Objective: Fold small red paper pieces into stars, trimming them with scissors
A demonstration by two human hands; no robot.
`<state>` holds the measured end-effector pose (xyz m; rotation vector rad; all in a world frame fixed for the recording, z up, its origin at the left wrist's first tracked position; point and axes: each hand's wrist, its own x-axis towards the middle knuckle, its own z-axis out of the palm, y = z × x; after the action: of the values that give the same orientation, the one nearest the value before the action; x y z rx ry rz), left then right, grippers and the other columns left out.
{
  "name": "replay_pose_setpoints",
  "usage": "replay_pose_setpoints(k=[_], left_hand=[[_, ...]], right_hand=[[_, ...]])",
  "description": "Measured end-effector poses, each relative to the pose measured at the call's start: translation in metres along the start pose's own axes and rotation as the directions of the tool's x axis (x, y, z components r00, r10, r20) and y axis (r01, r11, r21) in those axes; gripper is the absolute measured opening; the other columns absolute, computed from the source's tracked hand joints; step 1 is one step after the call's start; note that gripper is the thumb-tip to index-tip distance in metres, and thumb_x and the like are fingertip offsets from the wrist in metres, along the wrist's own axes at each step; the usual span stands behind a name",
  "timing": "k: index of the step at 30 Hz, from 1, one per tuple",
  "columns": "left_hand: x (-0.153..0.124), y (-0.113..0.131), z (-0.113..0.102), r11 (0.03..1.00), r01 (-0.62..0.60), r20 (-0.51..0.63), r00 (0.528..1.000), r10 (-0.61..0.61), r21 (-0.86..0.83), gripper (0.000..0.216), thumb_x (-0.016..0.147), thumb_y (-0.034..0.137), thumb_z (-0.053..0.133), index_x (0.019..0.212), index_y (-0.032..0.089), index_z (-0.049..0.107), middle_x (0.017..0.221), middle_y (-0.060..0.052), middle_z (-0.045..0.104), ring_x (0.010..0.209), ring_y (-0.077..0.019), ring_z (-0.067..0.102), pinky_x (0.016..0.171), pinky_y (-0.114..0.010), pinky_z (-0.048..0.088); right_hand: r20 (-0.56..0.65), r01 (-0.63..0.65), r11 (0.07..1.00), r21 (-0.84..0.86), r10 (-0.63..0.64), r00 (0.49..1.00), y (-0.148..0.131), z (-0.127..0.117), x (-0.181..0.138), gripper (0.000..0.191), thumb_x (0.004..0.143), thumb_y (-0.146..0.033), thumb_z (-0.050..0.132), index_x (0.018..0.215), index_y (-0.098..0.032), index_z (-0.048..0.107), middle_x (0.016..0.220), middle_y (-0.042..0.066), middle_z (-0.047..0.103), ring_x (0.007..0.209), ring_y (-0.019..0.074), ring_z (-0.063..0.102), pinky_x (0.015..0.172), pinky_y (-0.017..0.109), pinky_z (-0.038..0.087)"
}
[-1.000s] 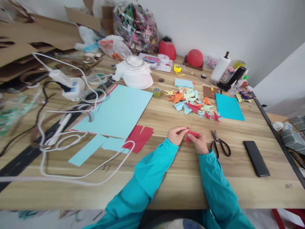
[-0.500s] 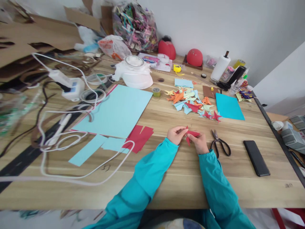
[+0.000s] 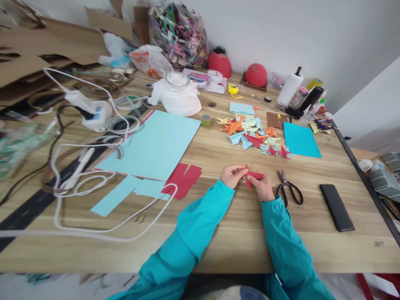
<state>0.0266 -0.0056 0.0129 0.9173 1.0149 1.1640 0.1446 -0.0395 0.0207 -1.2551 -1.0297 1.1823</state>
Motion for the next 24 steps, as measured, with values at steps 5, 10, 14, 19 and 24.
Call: replay_pose_setpoints(k=[5, 10, 14, 19, 24], left_hand=[[-0.0006, 0.0031, 0.0002, 0.998, 0.034, 0.030, 0.999, -0.032, -0.048, 0.034, 0.045, 0.033, 0.076, 0.067, 0.011, 0.064, 0.053, -0.001, 0.063, 0.043, -0.0096, 0.055, 0.046, -0.023, 0.048], [-0.0016, 0.0047, 0.0000, 0.998, 0.028, 0.042, 0.999, -0.026, -0.048, 0.034, 0.040, 0.031, 0.078, 0.065, 0.012, 0.064, 0.050, 0.001, 0.062, 0.044, -0.0094, 0.055, 0.048, -0.023, 0.049], [0.0011, 0.0012, -0.0020, 0.997, 0.066, 0.046, 0.997, -0.064, -0.039, 0.036, 0.041, 0.033, 0.078, 0.066, 0.011, 0.064, 0.047, 0.001, 0.060, 0.040, -0.0091, 0.053, 0.044, -0.023, 0.047], [0.0056, -0.0034, -0.0043, 0.989, 0.120, 0.076, 0.991, -0.113, -0.092, 0.044, 0.038, 0.035, 0.079, 0.071, 0.010, 0.064, 0.048, 0.000, 0.060, 0.039, -0.0083, 0.052, 0.042, -0.022, 0.045], [0.0021, -0.0006, -0.0023, 0.985, 0.133, 0.085, 0.989, -0.124, -0.111, 0.046, 0.041, 0.035, 0.078, 0.077, 0.010, 0.064, 0.052, -0.001, 0.062, 0.041, -0.0083, 0.053, 0.044, -0.022, 0.046]], right_hand=[[0.004, 0.012, 1.000, -0.013, -0.012, 1.000, 0.0011, -0.0006, 0.0004, 0.013, 0.059, -0.027, 0.068, 0.062, -0.015, 0.063, 0.059, 0.000, 0.063, 0.056, 0.0128, 0.055, 0.055, 0.024, 0.042], [-0.011, 0.008, 1.000, -0.004, -0.008, 1.000, 0.0027, -0.0017, 0.0014, 0.013, 0.058, -0.027, 0.069, 0.062, -0.016, 0.063, 0.058, -0.001, 0.062, 0.055, 0.0124, 0.054, 0.054, 0.023, 0.042], [0.000, -0.003, 1.000, 0.000, 0.003, 1.000, 0.0026, -0.0022, 0.0014, 0.015, 0.059, -0.028, 0.068, 0.064, -0.016, 0.063, 0.059, 0.000, 0.062, 0.056, 0.0131, 0.055, 0.055, 0.024, 0.042], [0.000, -0.003, 1.000, 0.007, 0.003, 1.000, 0.0048, -0.0037, 0.0017, 0.016, 0.058, -0.028, 0.069, 0.064, -0.015, 0.063, 0.060, 0.000, 0.063, 0.056, 0.0129, 0.055, 0.056, 0.024, 0.042], [0.010, 0.009, 1.000, 0.015, -0.009, 1.000, 0.0046, -0.0041, 0.0019, 0.016, 0.058, -0.029, 0.069, 0.063, -0.015, 0.063, 0.059, -0.001, 0.061, 0.055, 0.0121, 0.054, 0.055, 0.024, 0.042]])
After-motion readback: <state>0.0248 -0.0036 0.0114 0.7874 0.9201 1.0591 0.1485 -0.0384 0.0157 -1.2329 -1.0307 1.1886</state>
